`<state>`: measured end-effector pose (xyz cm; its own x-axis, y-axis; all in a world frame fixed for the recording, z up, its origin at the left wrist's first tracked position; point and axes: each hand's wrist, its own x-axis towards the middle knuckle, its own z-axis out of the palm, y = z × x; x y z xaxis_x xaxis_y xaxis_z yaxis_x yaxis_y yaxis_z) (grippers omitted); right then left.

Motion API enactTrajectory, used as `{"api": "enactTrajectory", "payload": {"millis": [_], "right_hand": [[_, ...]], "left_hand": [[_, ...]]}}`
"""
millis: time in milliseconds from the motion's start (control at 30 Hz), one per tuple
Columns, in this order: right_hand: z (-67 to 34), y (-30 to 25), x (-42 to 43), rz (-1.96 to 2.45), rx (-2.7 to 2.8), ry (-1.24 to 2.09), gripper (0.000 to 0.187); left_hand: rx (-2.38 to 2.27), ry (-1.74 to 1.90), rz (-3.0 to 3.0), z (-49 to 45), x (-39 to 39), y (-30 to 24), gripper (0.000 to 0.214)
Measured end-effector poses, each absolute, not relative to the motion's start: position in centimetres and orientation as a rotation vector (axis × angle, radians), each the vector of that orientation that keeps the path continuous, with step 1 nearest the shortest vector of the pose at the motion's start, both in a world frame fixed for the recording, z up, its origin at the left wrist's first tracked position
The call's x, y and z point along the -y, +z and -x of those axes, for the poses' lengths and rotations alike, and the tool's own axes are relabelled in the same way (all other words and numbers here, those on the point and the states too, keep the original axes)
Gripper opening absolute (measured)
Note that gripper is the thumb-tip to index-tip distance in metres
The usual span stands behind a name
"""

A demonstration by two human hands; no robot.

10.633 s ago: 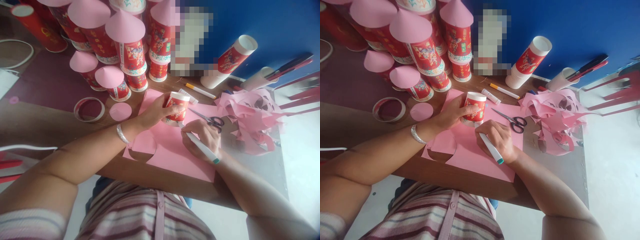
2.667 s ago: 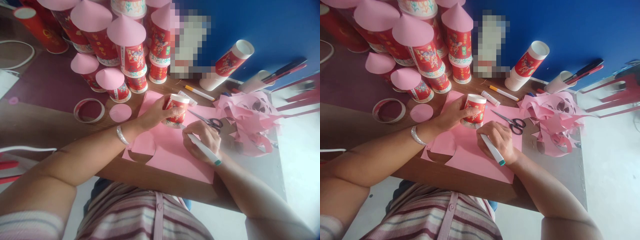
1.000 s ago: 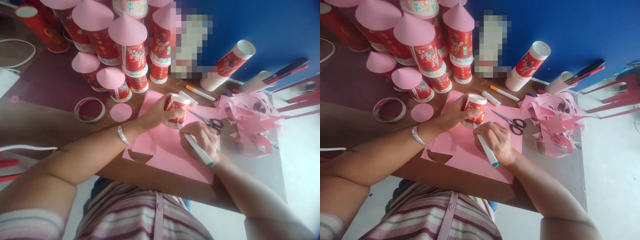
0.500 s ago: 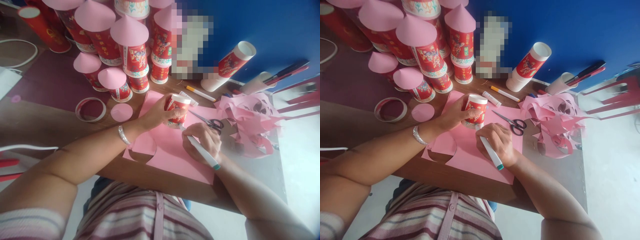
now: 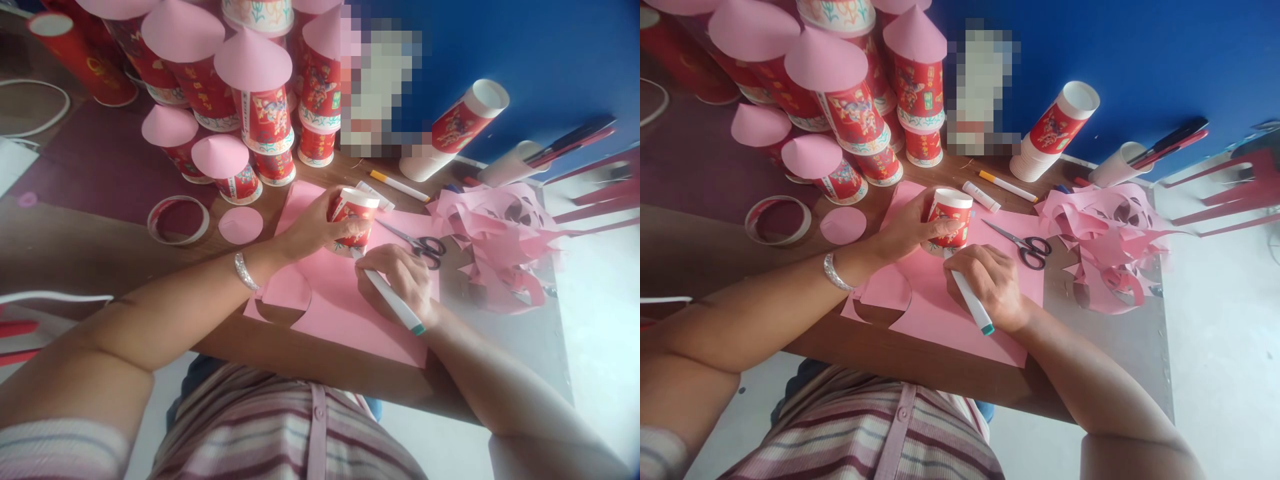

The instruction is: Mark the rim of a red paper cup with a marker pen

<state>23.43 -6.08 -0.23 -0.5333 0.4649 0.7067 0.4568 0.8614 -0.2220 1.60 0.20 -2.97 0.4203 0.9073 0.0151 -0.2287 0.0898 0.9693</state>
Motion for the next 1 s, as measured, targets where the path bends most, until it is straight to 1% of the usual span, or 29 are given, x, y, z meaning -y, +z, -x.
{"api": "enactTrajectory", "payload": {"millis": [267, 433, 800, 1000], "right_hand": [[-23.69, 0.06, 6.09, 0.677, 2.188, 0.04, 0.034], [-23.78, 0.15, 6.12, 0.69, 2.203, 0.011, 0.033], [-23.46, 0.14, 6.05, 0.684, 2.111, -0.064, 0.037], [-23.33, -0.04, 5.88, 0.701, 2.08, -0.091, 0.033]], "left_hand": [[-0.758, 0.969, -1.169, -1.41, -0.21, -3.38, 0.077], [-0.737, 0.974, -1.16, -1.39, -0.25, -3.4, 0.078], [-0.732, 0.951, -1.097, -1.51, -0.11, -3.27, 0.083], [-0.734, 0.948, -1.086, -1.5, -0.02, -2.83, 0.082]]}}
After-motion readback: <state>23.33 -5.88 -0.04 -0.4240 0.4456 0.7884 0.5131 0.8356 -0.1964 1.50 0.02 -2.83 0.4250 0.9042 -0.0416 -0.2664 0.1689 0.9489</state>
